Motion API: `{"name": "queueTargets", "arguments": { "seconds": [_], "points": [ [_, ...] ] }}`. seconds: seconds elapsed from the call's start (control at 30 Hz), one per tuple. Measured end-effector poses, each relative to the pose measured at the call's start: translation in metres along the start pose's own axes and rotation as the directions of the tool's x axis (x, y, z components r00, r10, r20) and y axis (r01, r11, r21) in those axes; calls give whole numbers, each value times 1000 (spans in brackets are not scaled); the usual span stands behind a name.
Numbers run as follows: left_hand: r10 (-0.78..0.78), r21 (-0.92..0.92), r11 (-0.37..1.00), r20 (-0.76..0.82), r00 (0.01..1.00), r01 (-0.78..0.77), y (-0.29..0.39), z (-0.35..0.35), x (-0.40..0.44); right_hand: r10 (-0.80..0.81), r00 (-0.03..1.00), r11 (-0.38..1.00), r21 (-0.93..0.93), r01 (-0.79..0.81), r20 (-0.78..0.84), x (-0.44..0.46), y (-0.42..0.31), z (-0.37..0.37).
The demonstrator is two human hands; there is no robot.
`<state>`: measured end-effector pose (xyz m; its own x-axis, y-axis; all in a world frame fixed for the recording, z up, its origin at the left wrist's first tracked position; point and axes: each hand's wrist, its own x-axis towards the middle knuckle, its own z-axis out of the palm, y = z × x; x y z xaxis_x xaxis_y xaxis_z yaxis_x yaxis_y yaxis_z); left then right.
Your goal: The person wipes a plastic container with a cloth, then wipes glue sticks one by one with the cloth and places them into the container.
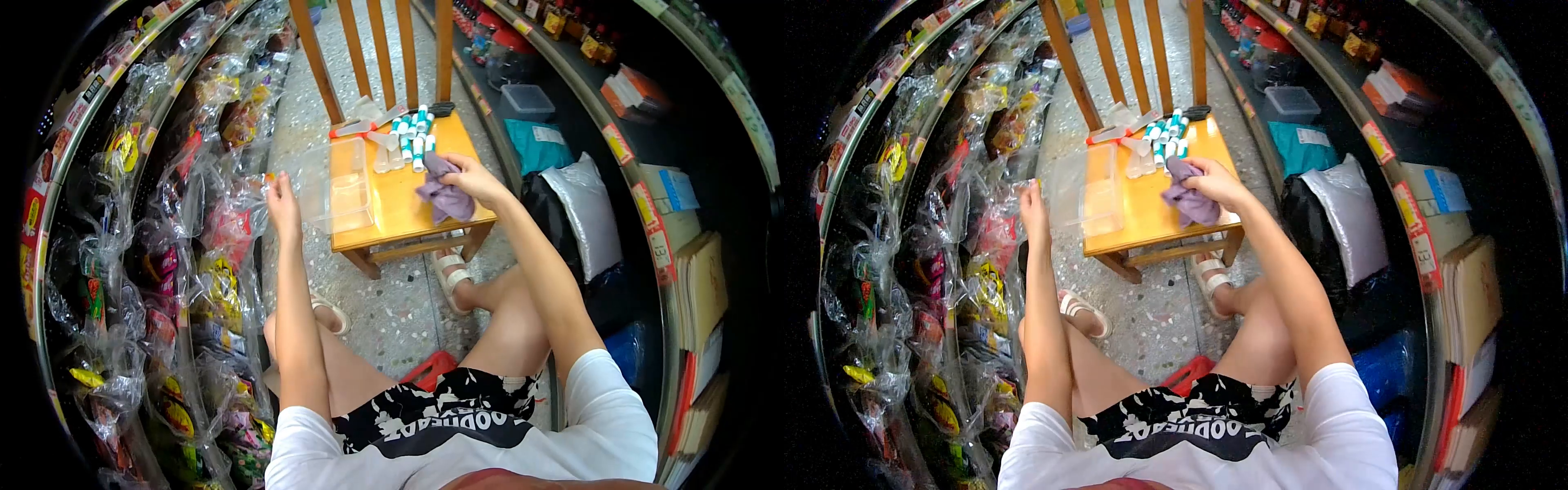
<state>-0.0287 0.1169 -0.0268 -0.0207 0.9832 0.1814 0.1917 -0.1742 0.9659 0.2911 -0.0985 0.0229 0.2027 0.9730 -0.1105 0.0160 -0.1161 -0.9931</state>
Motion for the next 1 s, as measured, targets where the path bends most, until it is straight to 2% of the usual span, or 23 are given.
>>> {"name": "queueTargets", "arguments": {
  "seconds": [0.03, 0.13, 0.17, 0.2, 0.27, 0.37, 0.4, 0.43, 0.47, 0.5, 0.53, 0.6, 0.63, 0.77, 0.87, 0.9, 1.0],
  "points": [
    [415, 243, 898, -193, 889, -367, 16, 4, -11, 16, 1000, 985, 175, -12, -19, -4, -2, 5],
    [525, 162, 818, 181, 831, -552, 110, 6, -80, 112, 994, 816, 569, -103, 19, -36, -8, 15],
    [492, 24, 847, 343, 800, -531, 119, 13, -98, 146, 988, 728, 672, -137, 44, -52, -8, 19],
    [472, -112, 867, 493, 731, -485, 127, 23, -114, 154, 987, 701, 697, -148, 55, -64, -7, 21],
    [607, -232, 776, 527, 595, -586, 141, 41, -154, 169, 982, 645, 744, -175, 85, -87, -4, 25],
    [688, -222, 671, 541, 483, -707, 120, 61, -184, 206, 977, 669, 722, -179, 52, -116, -11, 31],
    [514, -279, 846, 651, 559, -454, 119, 61, -186, 212, 976, 672, 718, -181, 47, -123, -11, 31],
    [323, -283, 946, 760, 564, -159, 118, 61, -185, 209, 978, 703, 692, -160, 14, -131, -11, 31],
    [136, -239, 960, 855, 500, 146, 118, 63, -182, 203, 979, 736, 663, -139, -20, -137, -12, 31],
    [144, -310, 910, 859, 491, 275, 118, 64, -179, 195, 979, 766, 632, -117, -54, -144, -12, 30],
    [21, -279, 854, 862, 506, 439, 118, 65, -178, 189, 979, 801, 589, -107, -79, -149, -9, 26],
    [66, -403, 639, 878, 474, 655, 116, 69, -184, 177, 976, 862, 498, -92, -126, -159, -1, 16],
    [43, -383, 629, 886, 461, 677, 111, 74, -189, 149, 977, 902, 426, -70, -154, -166, -4, 16],
    [-19, -335, 560, 909, 416, 758, 99, 107, -198, 285, 953, 941, 218, -258, -99, -174, 7, -4],
    [-66, -275, 532, 929, 363, 801, 97, 117, -196, 326, 937, 938, -80, -337, -126, -169, 28, -26],
    [-97, -254, 535, 929, 357, 806, 97, 117, -197, 274, 952, 949, -122, -291, -140, -169, 29, -24],
    [-216, -223, 519, 900, 379, 825, 97, 112, -198, 33, 994, 998, 51, -28, -103, -155, 36, -16]
  ]
}}
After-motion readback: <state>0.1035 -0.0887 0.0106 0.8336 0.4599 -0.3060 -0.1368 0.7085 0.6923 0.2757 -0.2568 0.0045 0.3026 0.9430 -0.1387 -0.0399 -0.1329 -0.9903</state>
